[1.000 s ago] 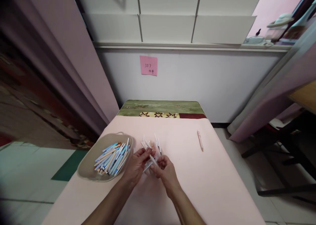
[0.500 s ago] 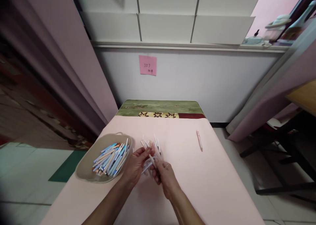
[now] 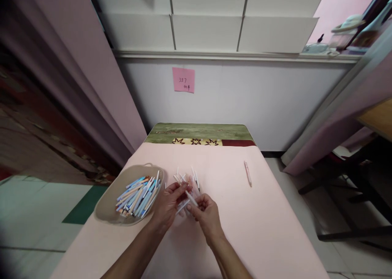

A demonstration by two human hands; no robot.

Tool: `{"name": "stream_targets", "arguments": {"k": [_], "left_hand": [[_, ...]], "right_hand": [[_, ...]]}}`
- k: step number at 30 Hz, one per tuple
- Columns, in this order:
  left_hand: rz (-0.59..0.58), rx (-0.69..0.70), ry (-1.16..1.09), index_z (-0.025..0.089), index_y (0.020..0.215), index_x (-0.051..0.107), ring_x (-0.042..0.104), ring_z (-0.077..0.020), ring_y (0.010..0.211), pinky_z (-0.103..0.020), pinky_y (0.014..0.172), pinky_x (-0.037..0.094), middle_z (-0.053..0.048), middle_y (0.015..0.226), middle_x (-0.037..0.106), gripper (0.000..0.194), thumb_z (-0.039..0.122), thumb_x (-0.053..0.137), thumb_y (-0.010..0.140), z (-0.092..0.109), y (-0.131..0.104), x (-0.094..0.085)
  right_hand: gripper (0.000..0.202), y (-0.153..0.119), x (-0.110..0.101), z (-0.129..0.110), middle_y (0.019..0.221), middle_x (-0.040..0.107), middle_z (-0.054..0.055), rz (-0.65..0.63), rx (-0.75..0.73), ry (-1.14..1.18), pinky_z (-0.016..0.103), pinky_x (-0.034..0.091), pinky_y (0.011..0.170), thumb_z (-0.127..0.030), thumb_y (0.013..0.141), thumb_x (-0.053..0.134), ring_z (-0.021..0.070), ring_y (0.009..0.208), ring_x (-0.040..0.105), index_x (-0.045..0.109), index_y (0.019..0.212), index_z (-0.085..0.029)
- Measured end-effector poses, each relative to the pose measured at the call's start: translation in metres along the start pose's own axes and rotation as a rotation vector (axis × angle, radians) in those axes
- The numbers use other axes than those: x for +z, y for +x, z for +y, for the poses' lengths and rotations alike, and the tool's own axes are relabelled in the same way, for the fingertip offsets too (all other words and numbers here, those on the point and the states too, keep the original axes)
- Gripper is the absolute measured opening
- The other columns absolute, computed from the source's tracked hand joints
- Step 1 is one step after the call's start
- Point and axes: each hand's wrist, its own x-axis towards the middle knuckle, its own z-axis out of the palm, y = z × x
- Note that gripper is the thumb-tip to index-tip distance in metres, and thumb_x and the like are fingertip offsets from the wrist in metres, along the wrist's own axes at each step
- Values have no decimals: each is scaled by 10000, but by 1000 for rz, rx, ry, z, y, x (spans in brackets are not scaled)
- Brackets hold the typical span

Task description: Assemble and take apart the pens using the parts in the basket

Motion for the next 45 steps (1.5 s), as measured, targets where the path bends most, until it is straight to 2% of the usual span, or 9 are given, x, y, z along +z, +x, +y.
{"name": "stream_targets", "arguments": {"k": [5,10,14,21,26,30,34,39,45], "left_hand": [[-29,-11,20,127,764,672,642,-141,629,-241,597,492,-65,739,718,276,299,818,604,2,-1,1],[-12,26,-10,134,789,668,659,-158,681,-270,650,513,-58,753,716,294,308,814,602,1,3,-3],[85,130,73,137,859,662,623,-127,584,-240,563,487,-46,758,713,365,347,806,598,9,12,-11],[124,408,414,163,889,659,545,-113,524,-221,504,431,5,669,650,318,395,727,684,16,26,-23],[98,452,717,189,818,644,617,-184,648,-255,587,436,-25,697,673,187,367,639,759,9,32,-24],[223,581,1352,193,1115,592,652,-231,717,-282,626,409,-74,791,695,298,317,490,865,13,28,-26],[275,561,1725,154,1311,458,661,-272,674,-301,568,393,-116,766,683,430,288,372,911,18,21,-25],[266,571,1530,120,1330,399,668,-287,796,-332,660,433,-115,832,695,456,256,382,895,25,21,-19],[284,623,1351,126,1289,422,669,-267,778,-321,669,433,-95,821,706,438,283,418,880,42,27,-21]], "right_hand": [[560,-2,1,1,475,494,-40,-91,246,53,199,205,354,-706,773,505,62,337,369,574,752,-150],[421,2,-3,8,527,510,-53,15,61,60,195,267,411,-521,635,768,59,419,392,551,709,-168],[376,5,-21,21,539,485,-64,107,-8,-45,204,271,435,-436,593,805,78,458,376,542,708,-193],[258,1,-65,24,531,491,-35,250,-96,-573,239,289,474,-440,724,664,128,502,419,567,636,-218],[226,3,-47,24,640,617,7,248,-187,-759,270,356,543,-467,758,621,178,594,540,673,713,-251],[252,10,-38,26,699,663,17,210,-242,-664,281,394,584,-473,753,644,184,587,569,712,869,-260],[331,30,-78,2,745,670,24,421,-276,-812,288,410,635,-507,828,531,185,627,585,688,938,-237],[445,64,-154,-40,1070,642,118,810,14,-1202,349,418,747,-508,853,452,260,905,614,603,1130,-194],[314,71,-181,-51,965,660,155,777,74,-1185,386,423,755,-424,795,543,301,910,616,650,938,-165]]}}
